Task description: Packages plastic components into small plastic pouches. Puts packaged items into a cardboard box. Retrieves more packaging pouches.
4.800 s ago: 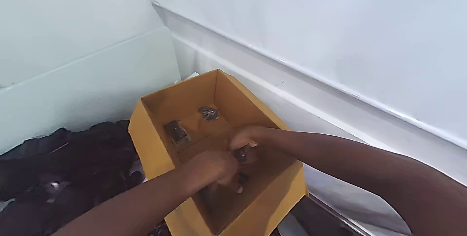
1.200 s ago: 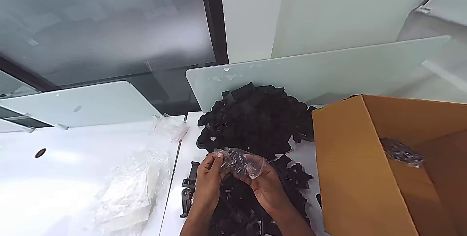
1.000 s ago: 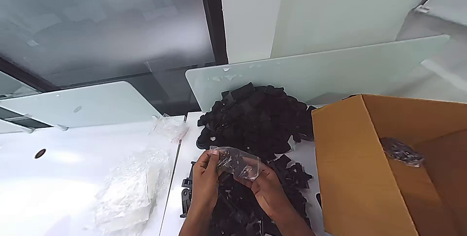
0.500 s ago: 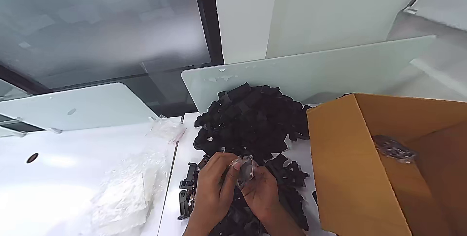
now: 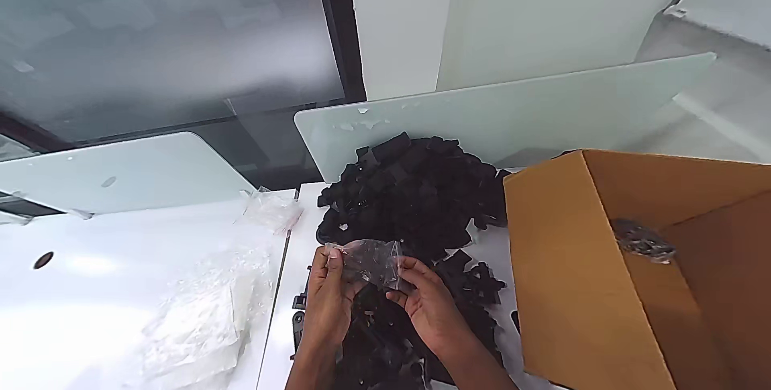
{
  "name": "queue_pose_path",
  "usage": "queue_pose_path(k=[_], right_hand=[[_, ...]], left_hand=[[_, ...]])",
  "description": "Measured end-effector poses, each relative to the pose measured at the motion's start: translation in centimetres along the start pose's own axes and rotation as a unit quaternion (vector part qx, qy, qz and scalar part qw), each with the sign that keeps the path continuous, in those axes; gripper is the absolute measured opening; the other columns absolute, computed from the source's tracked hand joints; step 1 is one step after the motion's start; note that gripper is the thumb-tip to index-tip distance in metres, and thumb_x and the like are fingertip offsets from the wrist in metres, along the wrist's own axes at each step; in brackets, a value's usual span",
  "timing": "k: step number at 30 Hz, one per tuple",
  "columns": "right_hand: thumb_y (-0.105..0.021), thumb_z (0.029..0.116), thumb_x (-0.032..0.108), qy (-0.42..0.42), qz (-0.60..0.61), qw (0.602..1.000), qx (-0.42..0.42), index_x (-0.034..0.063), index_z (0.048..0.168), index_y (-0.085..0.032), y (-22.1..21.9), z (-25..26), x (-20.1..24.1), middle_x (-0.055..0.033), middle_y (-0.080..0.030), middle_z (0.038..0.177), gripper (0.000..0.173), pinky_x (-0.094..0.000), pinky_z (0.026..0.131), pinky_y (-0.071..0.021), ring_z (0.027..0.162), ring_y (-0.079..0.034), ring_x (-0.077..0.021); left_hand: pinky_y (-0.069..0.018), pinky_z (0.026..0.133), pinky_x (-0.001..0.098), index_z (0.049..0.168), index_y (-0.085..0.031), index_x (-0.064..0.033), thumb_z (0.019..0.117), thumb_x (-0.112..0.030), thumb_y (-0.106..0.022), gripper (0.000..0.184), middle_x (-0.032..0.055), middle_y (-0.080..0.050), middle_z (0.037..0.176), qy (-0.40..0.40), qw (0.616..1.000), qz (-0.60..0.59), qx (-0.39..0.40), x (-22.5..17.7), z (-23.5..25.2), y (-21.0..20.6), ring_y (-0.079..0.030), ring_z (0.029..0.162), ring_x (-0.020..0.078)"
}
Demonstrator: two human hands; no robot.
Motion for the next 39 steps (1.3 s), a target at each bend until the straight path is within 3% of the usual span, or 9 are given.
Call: queue_pose_path(k=[7,11,14,17,21,26,30,35,39], right_hand=[[-0.056,0.0997,-0.002,0.029,-0.011,0.996,0.08,-0.0015,0.123,-0.067,-0.8,-0.3,-0.3,-0.0164,-0.07,0.114,0.026,-0.0335,0.073,-0.0619,0.089,-0.072,-0.0213],[-0.065,0.0938,-0.003,0.077,0.009,0.989,0.128,0.0024,0.115,-0.073,-1.1,-0.5,0.3,-0.015,-0.073,0.107,0.023,-0.03,0.067,-0.0616,0.081,-0.072,-0.0179],[-0.058,0.0964,-0.002,0.091,-0.021,0.987,0.134,0.0029,0.125,-0.064,-1.4,-1.1,1.1,-0.0133,-0.069,0.109,0.029,-0.0253,0.06,-0.0565,0.077,-0.068,-0.0147],[-0.049,0.1009,0.001,0.078,-0.021,0.988,0.132,0.0008,0.129,-0.063,-1.4,-1.3,1.6,-0.0136,-0.068,0.113,0.031,-0.0257,0.063,-0.0574,0.078,-0.067,-0.0139],[-0.046,0.105,0.005,0.044,0.021,0.998,0.04,0.0015,0.118,-0.063,-0.3,-0.7,0.9,-0.0113,-0.07,0.099,0.022,-0.0305,0.067,-0.0601,0.075,-0.069,-0.0162],[-0.037,0.1092,0.025,-0.036,0.163,0.986,0.001,0.0065,0.121,-0.061,-0.1,-0.4,-1.2,-0.0143,-0.07,0.106,0.032,-0.0429,0.076,-0.0611,0.09,-0.072,-0.0259],[-0.026,0.111,0.036,-0.05,0.168,0.985,-0.009,0.0094,0.12,-0.062,-0.6,-0.8,-1.6,-0.0109,-0.072,0.105,0.045,-0.0415,0.076,-0.06,0.093,-0.072,-0.0233],[-0.031,0.11,0.036,-0.046,0.2,0.979,-0.012,0.0069,0.115,-0.062,-0.1,-0.8,-1.7,-0.0144,-0.07,0.103,0.043,-0.0471,0.078,-0.0605,0.092,-0.071,-0.0282],[-0.047,0.108,0.019,-0.01,0.067,0.996,-0.065,0.0048,0.11,-0.063,1.1,-0.9,-0.1,-0.0091,-0.069,0.092,0.022,-0.0269,0.058,-0.0558,0.069,-0.066,-0.0145]], left_hand=[[-0.0635,0.08,0.0432,0.131,-0.042,-0.006,0.1093,-0.014,-0.039,0.023,0.0159,-0.066,0.123,-0.025,0.997,0.074,0.022,-2.1,-0.1,-0.6,-0.072,0.098,0.0273],[-0.0645,0.077,0.0384,0.128,-0.046,-0.0015,0.1044,-0.004,-0.047,0.023,0.0137,-0.067,0.114,-0.054,0.993,0.099,0.021,-3.9,-0.4,-1.8,-0.072,0.093,0.0222],[-0.0643,0.077,0.0379,0.126,-0.047,-0.0012,0.1063,-0.005,-0.043,0.021,0.013,-0.067,0.109,-0.035,0.998,0.057,-0.002,-3.6,0.4,-1.2,-0.072,0.09,0.0209],[-0.0638,0.078,0.0397,0.127,-0.047,-0.002,0.1075,-0.008,-0.038,0.022,0.0129,-0.068,0.107,0.012,1.0,0.012,0.004,-1.2,0.8,-0.5,-0.073,0.089,0.0219],[-0.0628,0.079,0.0361,0.125,-0.048,-0.0024,0.1042,-0.004,-0.042,0.022,0.0095,-0.068,0.108,-0.047,0.996,0.071,0.027,-1.2,-0.2,-1.1,-0.072,0.09,0.018],[-0.0565,0.097,0.0308,0.119,-0.056,-0.0072,0.1051,-0.017,-0.054,0.017,0.0056,-0.068,0.122,-0.302,0.878,0.309,0.207,-6.2,-3.9,-6.6,-0.065,0.114,0.014],[-0.0563,0.102,0.0378,0.119,-0.057,-0.0103,0.1046,-0.019,-0.053,0.017,0.0078,-0.066,0.125,-0.33,0.831,0.345,0.285,-6.2,-5.2,-8.8,-0.064,0.12,0.02],[-0.0566,0.101,0.0391,0.117,-0.056,-0.0125,0.1052,-0.019,-0.054,0.014,0.007,-0.066,0.123,-0.32,0.865,0.29,0.254,-6.0,-3.9,-7.3,-0.065,0.118,0.0215],[-0.0607,0.088,0.0362,0.12,-0.054,-0.0083,0.1049,-0.014,-0.054,0.016,0.007,-0.07,0.117,-0.212,0.962,0.12,0.12,-5.1,-1.4,-3.3,-0.07,0.103,0.0178]])
Point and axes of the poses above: each hand's wrist, its own z-axis towards the middle knuckle, its own y-axis out of the back of the hand, x = y × z, the point moved 10 cm from there along z, towards the middle knuckle
